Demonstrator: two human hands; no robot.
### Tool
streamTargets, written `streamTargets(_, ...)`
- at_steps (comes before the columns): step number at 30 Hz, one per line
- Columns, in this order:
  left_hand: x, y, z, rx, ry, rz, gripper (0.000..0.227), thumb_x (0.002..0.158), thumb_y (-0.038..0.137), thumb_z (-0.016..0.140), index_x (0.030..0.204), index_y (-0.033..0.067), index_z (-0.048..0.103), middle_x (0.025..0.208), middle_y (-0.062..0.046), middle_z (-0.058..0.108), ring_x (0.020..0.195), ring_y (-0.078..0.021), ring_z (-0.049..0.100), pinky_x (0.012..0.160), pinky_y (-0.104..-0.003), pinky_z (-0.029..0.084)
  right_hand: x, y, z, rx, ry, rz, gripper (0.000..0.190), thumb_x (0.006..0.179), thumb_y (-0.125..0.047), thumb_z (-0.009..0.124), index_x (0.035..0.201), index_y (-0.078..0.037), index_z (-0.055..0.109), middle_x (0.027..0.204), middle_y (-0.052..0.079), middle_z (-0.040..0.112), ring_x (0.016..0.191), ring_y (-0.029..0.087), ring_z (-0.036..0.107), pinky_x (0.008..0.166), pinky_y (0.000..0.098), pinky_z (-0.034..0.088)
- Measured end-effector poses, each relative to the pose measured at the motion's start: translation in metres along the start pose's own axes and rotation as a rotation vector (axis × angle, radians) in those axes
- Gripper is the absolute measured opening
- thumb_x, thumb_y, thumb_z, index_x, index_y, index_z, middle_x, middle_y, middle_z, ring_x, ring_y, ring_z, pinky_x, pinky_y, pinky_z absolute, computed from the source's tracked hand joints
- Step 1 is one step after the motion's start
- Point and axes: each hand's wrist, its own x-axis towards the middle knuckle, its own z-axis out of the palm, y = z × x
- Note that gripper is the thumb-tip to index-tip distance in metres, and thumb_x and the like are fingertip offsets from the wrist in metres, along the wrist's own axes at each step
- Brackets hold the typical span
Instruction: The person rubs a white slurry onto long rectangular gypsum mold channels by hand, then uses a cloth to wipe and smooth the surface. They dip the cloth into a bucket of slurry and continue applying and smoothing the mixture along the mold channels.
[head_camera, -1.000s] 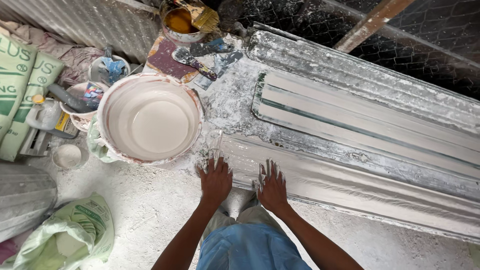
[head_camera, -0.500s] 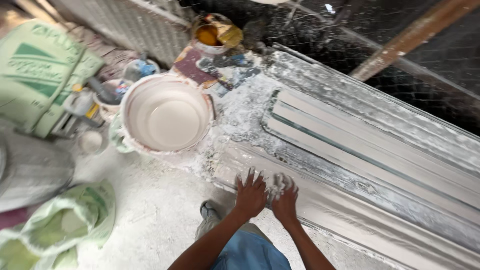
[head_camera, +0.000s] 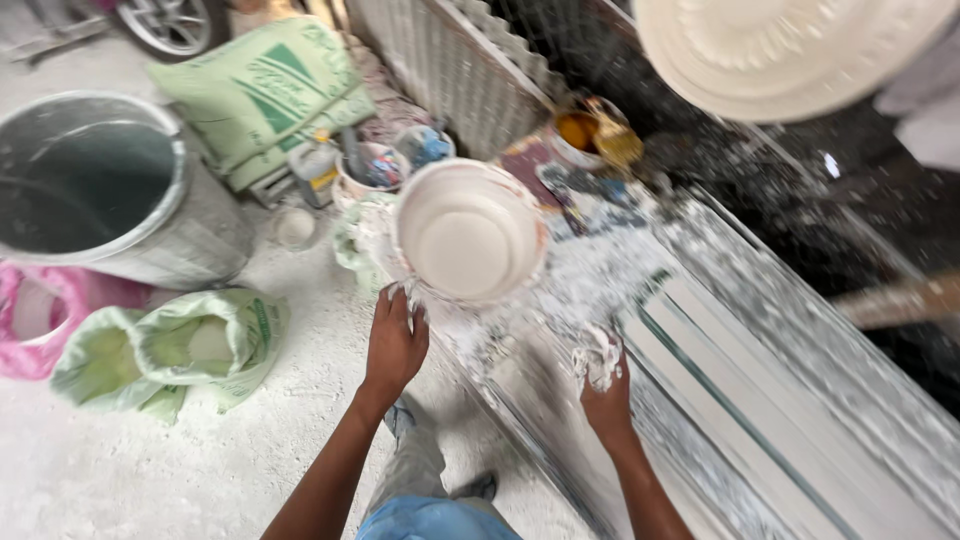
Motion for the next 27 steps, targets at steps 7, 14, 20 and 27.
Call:
streamTargets(7,0.102,-0.056,0.012,-0.085,0.034,-0.124,0.061,0.095,0.017,0.061,0.14,-0.0189,0.04,0.122,-0.036,0.056,0.13,-0.0542,0.049,0.111,-0.051,0.042,0.163,0.014,0.143,0.109,-0.417,0.017,0.049,0.091,-0.008,0.064,0.138,0.002,0.056,0.134,0.019,0.064,0.124,0.031,0.061,0.107,0.0366,0.046)
streamTargets(14,0.164,-0.047,0.036,-0.19,-0.118,-0.369,0.051,0.094,0.021,0.056,0.137,-0.0067,0.052,0.131,-0.037,0.057,0.117,-0.051,0.062,0.104,-0.051,0.05,0.236,0.021,0.278,-0.783,-0.941,0.255,0.087,0.092,-0.056,0.06,0.151,0.003,0.037,0.15,0.027,0.045,0.139,0.04,0.045,0.114,0.0476,0.039)
streamTargets(20,0.19,-0.036,0.02,-0.127,-0.158,-0.383,0.05,0.092,0.02,0.062,0.135,-0.0045,0.053,0.126,-0.034,0.061,0.112,-0.0489,0.063,0.094,-0.052,0.052,0.19,0.024,0.304,-0.697,-1.097,-0.016,0.069,0.09,-0.033,0.066,0.143,0.006,0.045,0.141,0.031,0.051,0.137,0.048,0.04,0.114,0.0609,0.03)
streamTargets(27,0.193,-0.036,0.011,-0.17,-0.138,-0.311,0.048,0.093,0.017,0.061,0.135,-0.0057,0.054,0.123,-0.032,0.063,0.104,-0.0492,0.066,0.087,-0.052,0.055,0.196,0.044,0.242,-0.834,-1.163,0.163,0.027,0.078,-0.011,0.063,0.1,-0.003,0.076,0.099,0.023,0.074,0.096,0.038,0.072,0.087,0.048,0.057)
